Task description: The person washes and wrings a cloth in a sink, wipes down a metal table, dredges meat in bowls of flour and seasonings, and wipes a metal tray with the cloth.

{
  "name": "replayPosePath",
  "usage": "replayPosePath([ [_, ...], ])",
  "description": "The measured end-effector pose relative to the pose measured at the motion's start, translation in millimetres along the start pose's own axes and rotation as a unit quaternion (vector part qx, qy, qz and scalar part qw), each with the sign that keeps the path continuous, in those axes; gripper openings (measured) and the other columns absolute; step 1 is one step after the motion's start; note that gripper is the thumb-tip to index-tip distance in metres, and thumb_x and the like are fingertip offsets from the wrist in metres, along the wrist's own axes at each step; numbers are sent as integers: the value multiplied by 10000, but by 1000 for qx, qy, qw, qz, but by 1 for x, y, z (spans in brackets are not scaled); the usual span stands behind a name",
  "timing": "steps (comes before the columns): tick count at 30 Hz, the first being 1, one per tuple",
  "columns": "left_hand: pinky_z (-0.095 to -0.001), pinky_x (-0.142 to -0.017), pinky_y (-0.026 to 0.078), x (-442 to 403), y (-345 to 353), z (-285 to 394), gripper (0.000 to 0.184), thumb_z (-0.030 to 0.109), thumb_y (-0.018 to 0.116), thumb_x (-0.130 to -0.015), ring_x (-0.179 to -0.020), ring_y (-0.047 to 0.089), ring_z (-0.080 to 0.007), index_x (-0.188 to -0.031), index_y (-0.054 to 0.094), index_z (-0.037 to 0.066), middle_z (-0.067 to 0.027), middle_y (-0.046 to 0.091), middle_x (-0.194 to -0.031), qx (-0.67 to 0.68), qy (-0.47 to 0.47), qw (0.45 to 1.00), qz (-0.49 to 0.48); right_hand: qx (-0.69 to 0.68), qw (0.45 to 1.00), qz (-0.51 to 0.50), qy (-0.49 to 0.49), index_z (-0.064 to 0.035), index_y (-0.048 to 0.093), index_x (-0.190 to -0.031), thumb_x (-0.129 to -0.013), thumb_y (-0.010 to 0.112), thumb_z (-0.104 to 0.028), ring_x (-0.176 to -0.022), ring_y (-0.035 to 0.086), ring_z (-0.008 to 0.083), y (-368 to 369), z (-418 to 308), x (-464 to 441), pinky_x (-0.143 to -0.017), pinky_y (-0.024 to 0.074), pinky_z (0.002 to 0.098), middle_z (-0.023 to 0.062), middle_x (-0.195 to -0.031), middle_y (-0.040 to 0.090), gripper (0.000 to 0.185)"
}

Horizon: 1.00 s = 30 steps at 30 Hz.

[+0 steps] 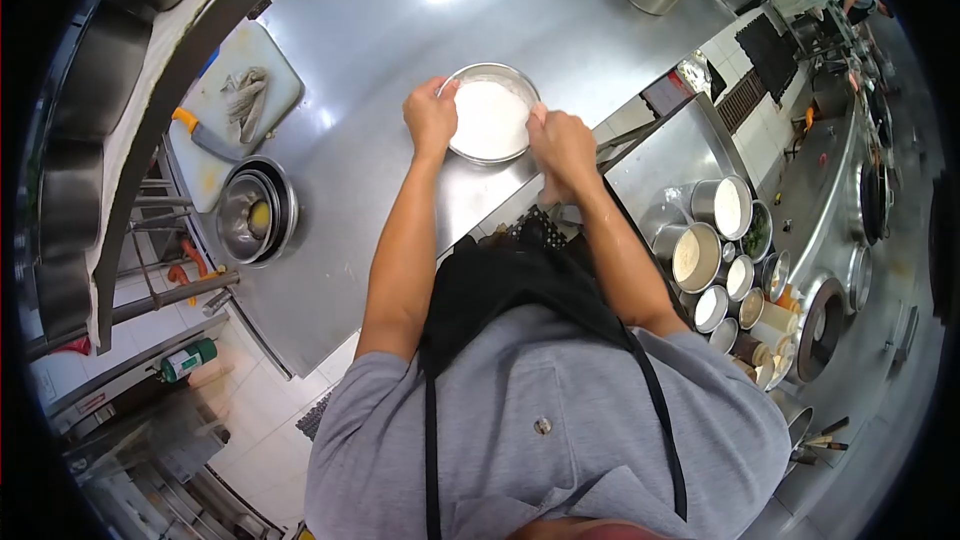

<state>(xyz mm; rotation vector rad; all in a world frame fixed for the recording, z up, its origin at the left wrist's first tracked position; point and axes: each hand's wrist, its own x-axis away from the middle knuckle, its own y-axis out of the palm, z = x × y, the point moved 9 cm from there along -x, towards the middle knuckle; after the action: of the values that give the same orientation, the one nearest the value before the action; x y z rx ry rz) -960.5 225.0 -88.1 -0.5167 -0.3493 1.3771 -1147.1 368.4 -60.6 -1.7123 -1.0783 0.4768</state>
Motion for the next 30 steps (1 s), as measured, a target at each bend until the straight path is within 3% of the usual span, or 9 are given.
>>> replayPosePath([
  [5, -420, -737, 504, 24, -25, -18, 311, 284, 711, -840, -801, 667, -361, -1038, 702, 45, -213, 685, -830, -7, -76, 997, 21, -28, 998, -35, -38, 5, 699, -867, -889, 492, -355, -837, 653, 430, 2, -7, -5, -787, 508, 502, 252, -852, 679, 416],
  [8, -409, -741, 489, 9, -32, -9, 353, 306, 710, -835, -804, 651, -335, -1080, 686, 53, -212, 682, -861, -96, 13, 995, -19, 18, 981, -106, -163, -28, 698, -878, -910, 492, -395, -848, 654, 391, 10, -31, -40, -790, 508, 475, 216, -870, 686, 422],
  [10, -387, -753, 480, -6, -15, 39, 338, 317, 703, -838, -835, 645, -305, -1056, 697, 58, -211, 683, -900, -110, 227, 959, -127, 46, 960, -126, -245, -39, 700, -888, -924, 472, -416, -845, 656, 376, 8, -60, -61, -788, 510, 466, 202, -879, 690, 442],
  [14, -353, -710, 488, -35, 15, 21, 372, 327, 705, -853, -761, 628, -238, -1053, 693, 13, -159, 690, -902, -31, 182, 950, -251, 93, 928, -91, -348, -48, 711, -871, -943, 439, -425, -825, 667, 362, 6, -108, -79, -779, 515, 467, 194, -872, 694, 470],
  [16, -339, -664, 475, -38, 7, 3, 339, 309, 707, -851, -704, 620, -210, -1017, 707, 14, -144, 688, -814, -4, 64, 984, -169, 116, 946, -111, -283, -50, 716, -874, -946, 433, -414, -827, 668, 364, 0, -100, -84, -782, 516, 469, 198, -877, 694, 467],
  [22, -335, -589, 443, -6, -9, -4, 242, 248, 735, -832, -588, 548, -180, -919, 732, 22, -80, 614, -651, -7, 29, 998, 63, 57, 995, -60, -58, -15, 717, -899, -923, 453, -370, -865, 665, 403, -6, -26, -46, -809, 514, 485, 225, -906, 691, 443],
  [23, -335, -589, 443, 1, -9, 3, 242, 248, 735, -832, -588, 548, -180, -919, 732, 22, -80, 614, -651, -10, 29, 997, 65, 20, 999, -34, 5, 0, 713, -902, -910, 467, -362, -875, 662, 414, -6, -12, -32, -814, 512, 490, 231, -910, 691, 438],
  [28, -378, -622, 477, 42, -22, -18, 240, 249, 722, -837, -600, 606, -267, -965, 685, 49, -115, 620, -639, 34, -80, 987, 133, -38, 999, -11, 37, 13, 706, -892, -887, 495, -382, -880, 651, 437, 5, 3, 13, -815, 506, 500, 241, -903, 687, 448],
  [30, -380, -644, 480, 55, -32, -19, 283, 267, 728, -831, -646, 616, -269, -1009, 670, 54, -128, 635, -694, 37, -89, 992, 77, -45, 998, -14, 36, 10, 704, -889, -884, 499, -393, -876, 650, 434, 2, 5, 7, -813, 507, 495, 243, -897, 685, 453],
])
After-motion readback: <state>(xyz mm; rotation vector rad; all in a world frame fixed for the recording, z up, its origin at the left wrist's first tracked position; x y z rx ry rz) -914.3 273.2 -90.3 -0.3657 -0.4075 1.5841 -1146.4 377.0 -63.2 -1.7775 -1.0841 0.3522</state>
